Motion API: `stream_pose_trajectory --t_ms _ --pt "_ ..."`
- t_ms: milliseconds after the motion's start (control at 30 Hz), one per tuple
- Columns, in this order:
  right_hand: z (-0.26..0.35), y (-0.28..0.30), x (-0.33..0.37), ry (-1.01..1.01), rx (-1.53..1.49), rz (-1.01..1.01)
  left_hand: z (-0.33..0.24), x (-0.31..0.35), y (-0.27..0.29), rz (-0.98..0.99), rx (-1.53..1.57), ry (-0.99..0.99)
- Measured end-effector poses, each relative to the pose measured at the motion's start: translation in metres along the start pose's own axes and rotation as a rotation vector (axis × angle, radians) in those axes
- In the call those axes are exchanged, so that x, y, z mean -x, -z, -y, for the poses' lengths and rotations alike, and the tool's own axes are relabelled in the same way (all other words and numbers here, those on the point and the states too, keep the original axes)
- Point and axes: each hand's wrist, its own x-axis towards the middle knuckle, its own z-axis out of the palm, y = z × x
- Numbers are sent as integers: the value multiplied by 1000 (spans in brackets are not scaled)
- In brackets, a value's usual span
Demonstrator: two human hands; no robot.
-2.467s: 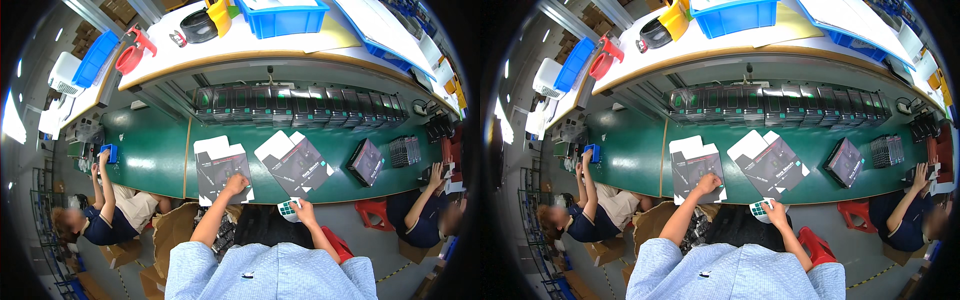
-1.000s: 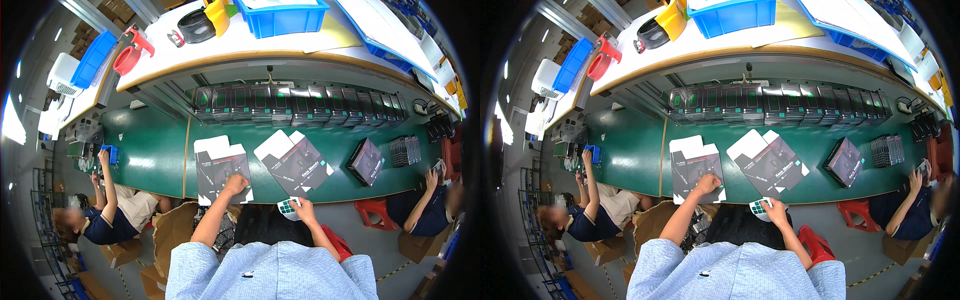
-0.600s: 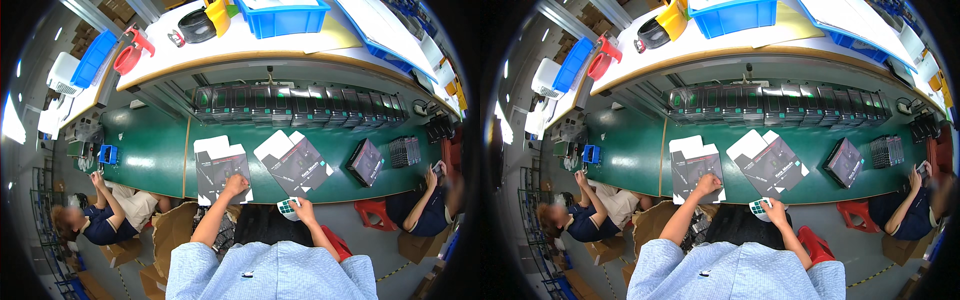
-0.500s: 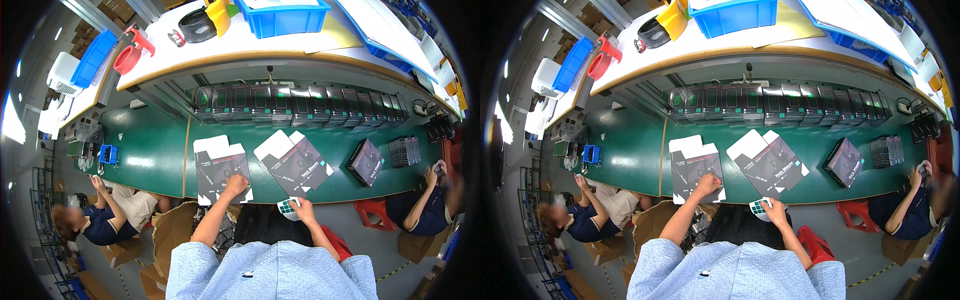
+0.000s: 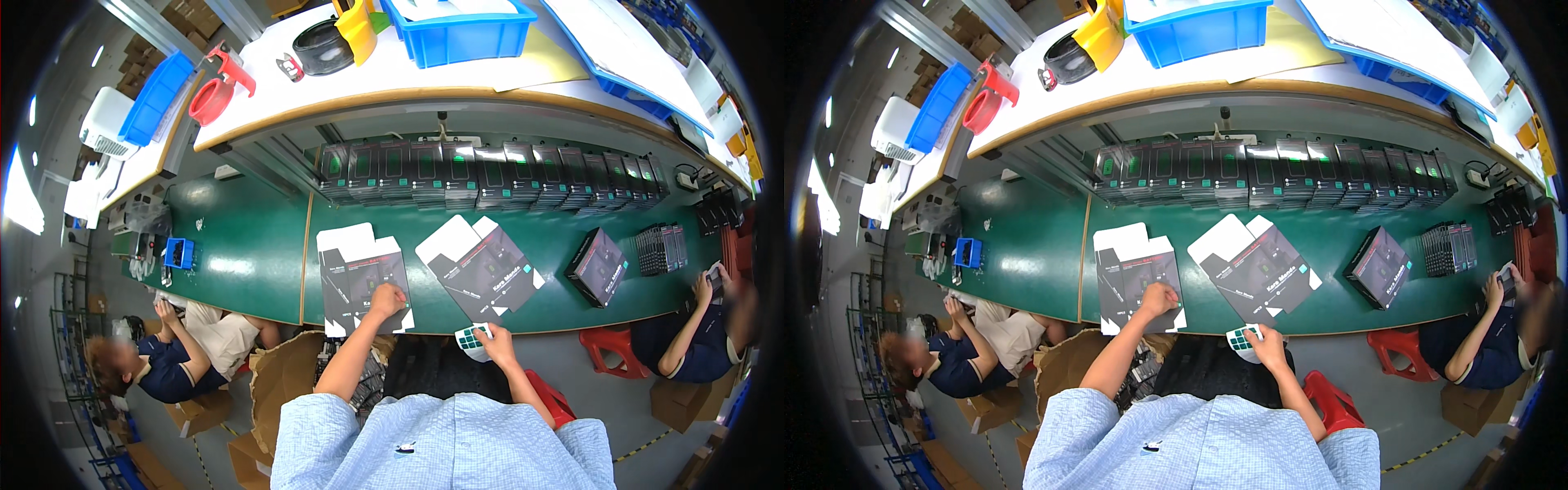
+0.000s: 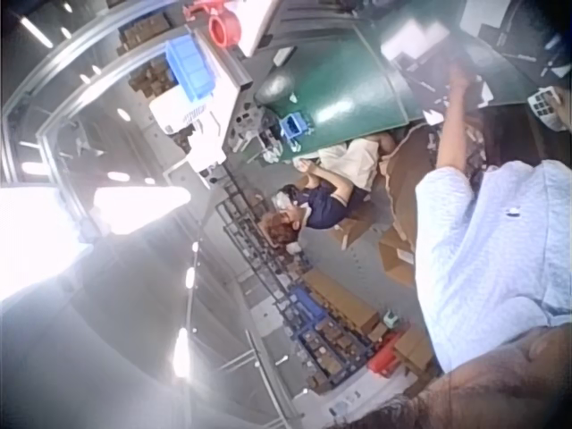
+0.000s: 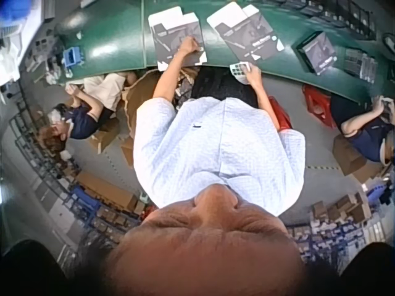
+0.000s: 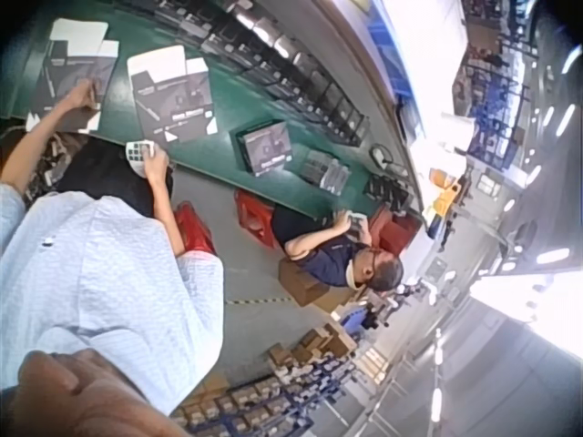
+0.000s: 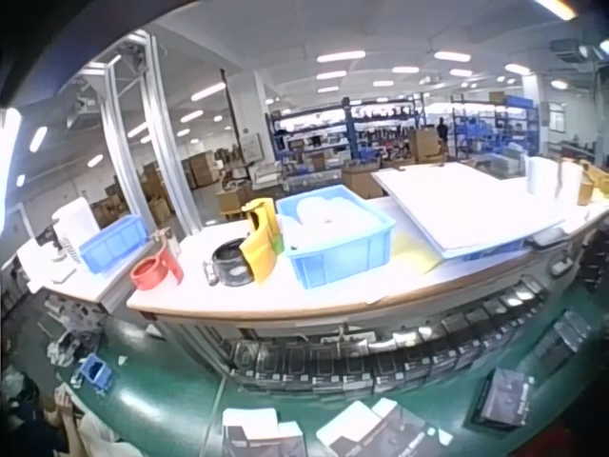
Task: The person applies green stickers to the front of black product boxes labeled 'Kara Manda' on a green assembly table. They peel stickers from a sheet, place them on the boxes, and stack the finished items. The person briefly walks to a nearby cardboard box to retrieve a new stack of boxes before returning to the table to continue labeling.
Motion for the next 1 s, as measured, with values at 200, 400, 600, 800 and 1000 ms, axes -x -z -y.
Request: stream_pose_trajectory --t_ms 200,400,600,800,1000 --pt "5 4 3 6 9 -6 17 -9 6 23 88 -45" --pt "8 6 4 7 -12 -18 8 -5 12 27 62 -60" --pt "0 6 1 26 27 -3 25 -16 1 33 -20 -39" --pt "12 6 -7 130 263 121 76 16 -10 -674 -54 -77" --pt "-1 -12 -17 245 301 181 106 101 13 -682 -133 802"
